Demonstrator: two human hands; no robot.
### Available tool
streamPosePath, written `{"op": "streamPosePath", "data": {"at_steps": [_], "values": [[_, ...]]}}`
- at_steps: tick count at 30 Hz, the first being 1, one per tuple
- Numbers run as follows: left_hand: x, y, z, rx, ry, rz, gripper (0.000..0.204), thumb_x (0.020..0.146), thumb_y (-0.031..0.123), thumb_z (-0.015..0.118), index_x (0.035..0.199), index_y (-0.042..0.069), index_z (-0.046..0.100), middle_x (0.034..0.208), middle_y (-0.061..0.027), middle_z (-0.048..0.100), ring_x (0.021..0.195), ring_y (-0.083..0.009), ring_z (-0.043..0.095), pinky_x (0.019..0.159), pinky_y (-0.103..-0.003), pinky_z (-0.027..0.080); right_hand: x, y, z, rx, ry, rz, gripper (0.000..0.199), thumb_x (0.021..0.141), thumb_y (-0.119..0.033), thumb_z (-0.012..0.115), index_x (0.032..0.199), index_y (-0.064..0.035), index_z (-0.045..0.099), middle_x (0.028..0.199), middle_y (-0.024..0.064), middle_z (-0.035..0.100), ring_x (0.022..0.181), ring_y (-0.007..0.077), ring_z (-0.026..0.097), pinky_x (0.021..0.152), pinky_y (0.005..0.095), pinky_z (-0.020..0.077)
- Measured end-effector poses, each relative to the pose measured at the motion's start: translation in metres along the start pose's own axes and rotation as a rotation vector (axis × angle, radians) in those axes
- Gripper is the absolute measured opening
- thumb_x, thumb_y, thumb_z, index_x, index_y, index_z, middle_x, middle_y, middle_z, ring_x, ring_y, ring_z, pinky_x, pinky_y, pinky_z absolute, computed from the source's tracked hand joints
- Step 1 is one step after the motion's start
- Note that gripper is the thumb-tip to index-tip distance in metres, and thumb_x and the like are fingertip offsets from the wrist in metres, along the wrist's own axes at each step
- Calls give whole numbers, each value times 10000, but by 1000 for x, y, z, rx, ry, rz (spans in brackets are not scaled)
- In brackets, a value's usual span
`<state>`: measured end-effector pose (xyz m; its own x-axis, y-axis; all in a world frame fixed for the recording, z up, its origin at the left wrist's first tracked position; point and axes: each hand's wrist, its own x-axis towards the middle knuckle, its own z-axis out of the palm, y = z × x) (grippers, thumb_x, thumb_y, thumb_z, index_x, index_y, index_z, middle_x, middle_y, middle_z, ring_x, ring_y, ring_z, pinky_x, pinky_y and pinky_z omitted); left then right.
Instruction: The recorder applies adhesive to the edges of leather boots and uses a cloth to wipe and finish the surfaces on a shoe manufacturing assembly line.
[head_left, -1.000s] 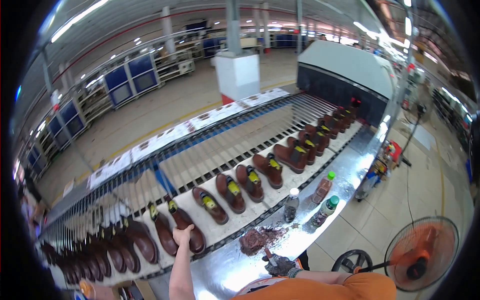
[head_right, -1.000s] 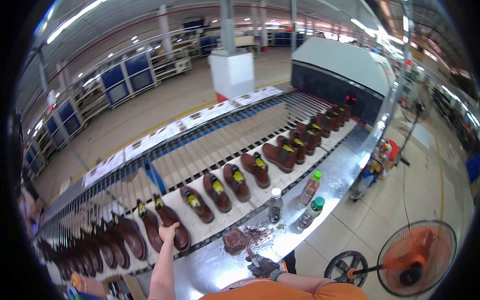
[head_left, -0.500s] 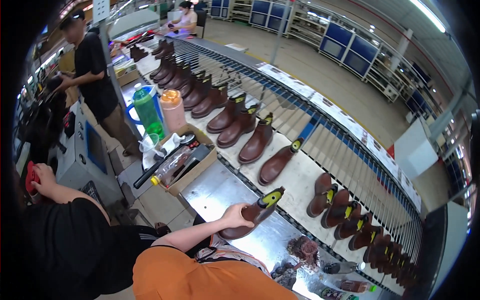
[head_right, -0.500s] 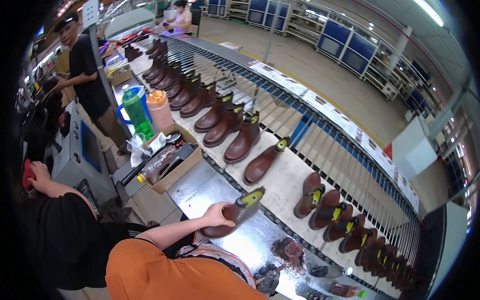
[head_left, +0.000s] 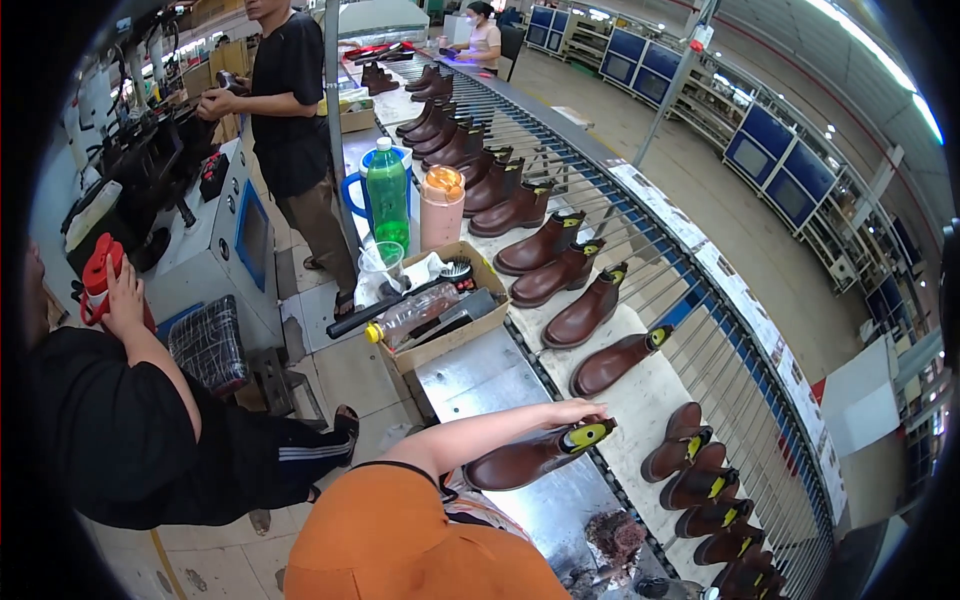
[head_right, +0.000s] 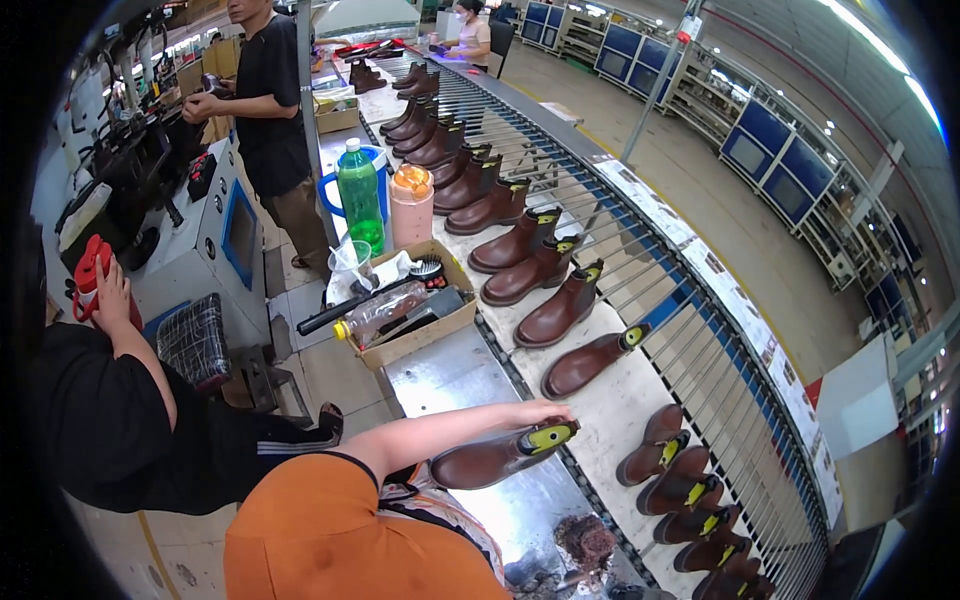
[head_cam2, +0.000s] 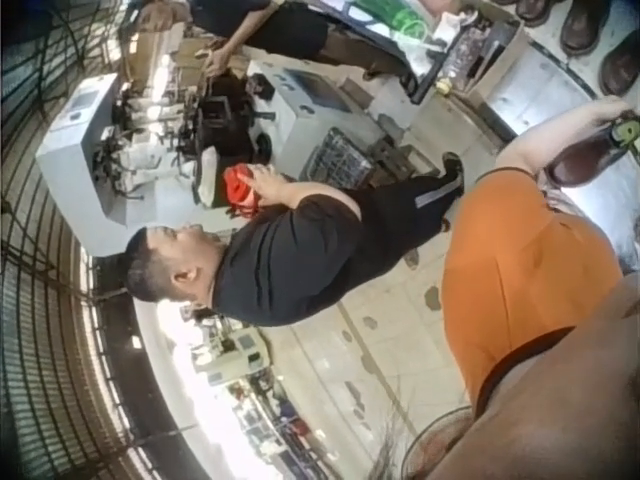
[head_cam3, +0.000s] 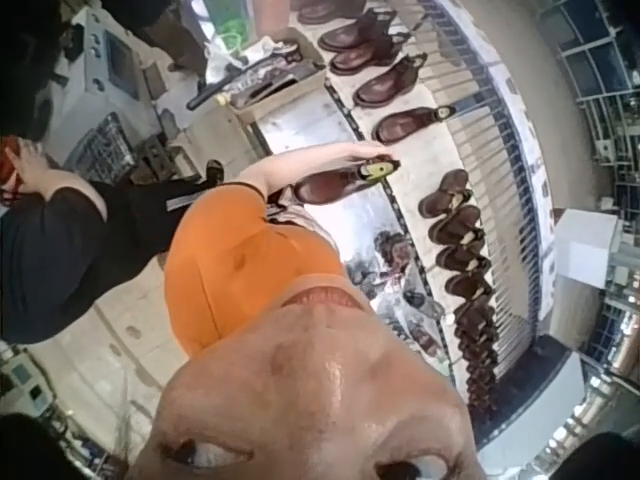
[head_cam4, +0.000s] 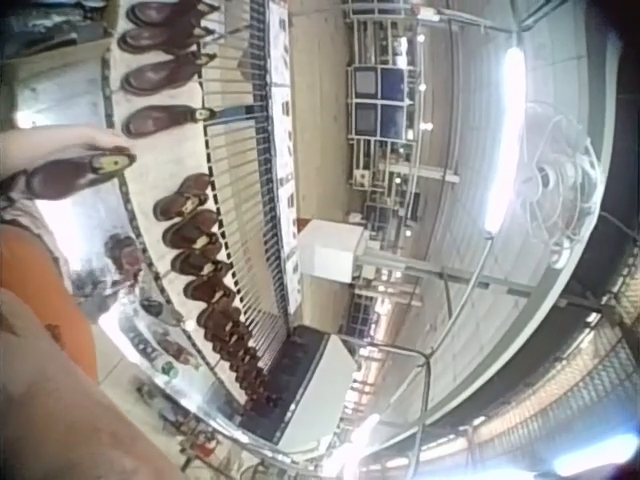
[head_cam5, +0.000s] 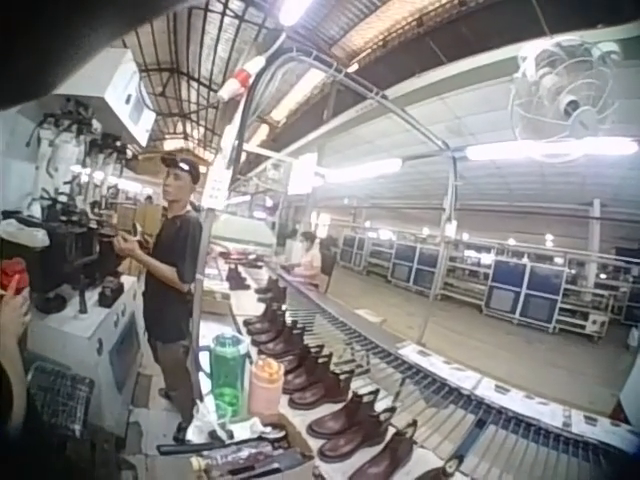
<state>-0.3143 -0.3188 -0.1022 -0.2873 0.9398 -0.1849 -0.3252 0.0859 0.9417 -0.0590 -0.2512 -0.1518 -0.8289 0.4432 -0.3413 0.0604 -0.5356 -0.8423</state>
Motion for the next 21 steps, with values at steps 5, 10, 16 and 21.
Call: {"op": "streamPosePath", "data": {"at_steps": [5,10,16,21], "values": [[25,-8,8,-8,-207,-79,617,931,568,361,889,34,666,788,-50,646,738,-132,596,690,-276,467,10,-12,7,-19,-28,-88,378,919,-296,495,1217,-68,449,653,32,524,524,131,461,472,285,395],[7,3,39,37,-87,-143,638,948,526,361,640,34,626,635,-72,615,620,-156,584,642,-255,453,9,-16,15,-16,-39,-160,377,915,-281,500,1214,-56,450,651,39,529,522,129,464,472,283,397],[-45,60,51,-104,-289,498,449,876,302,499,514,44,564,584,-58,581,675,-155,541,631,-289,436,-65,14,9,40,170,-182,376,910,-262,507,1210,-42,451,648,48,536,518,127,468,472,280,400],[-76,97,39,-43,-348,760,467,891,271,479,502,41,593,547,-72,592,631,-160,540,810,-309,408,-158,18,16,-205,359,-141,594,950,-91,397,1454,-248,124,915,37,511,571,92,432,489,231,403]]}}
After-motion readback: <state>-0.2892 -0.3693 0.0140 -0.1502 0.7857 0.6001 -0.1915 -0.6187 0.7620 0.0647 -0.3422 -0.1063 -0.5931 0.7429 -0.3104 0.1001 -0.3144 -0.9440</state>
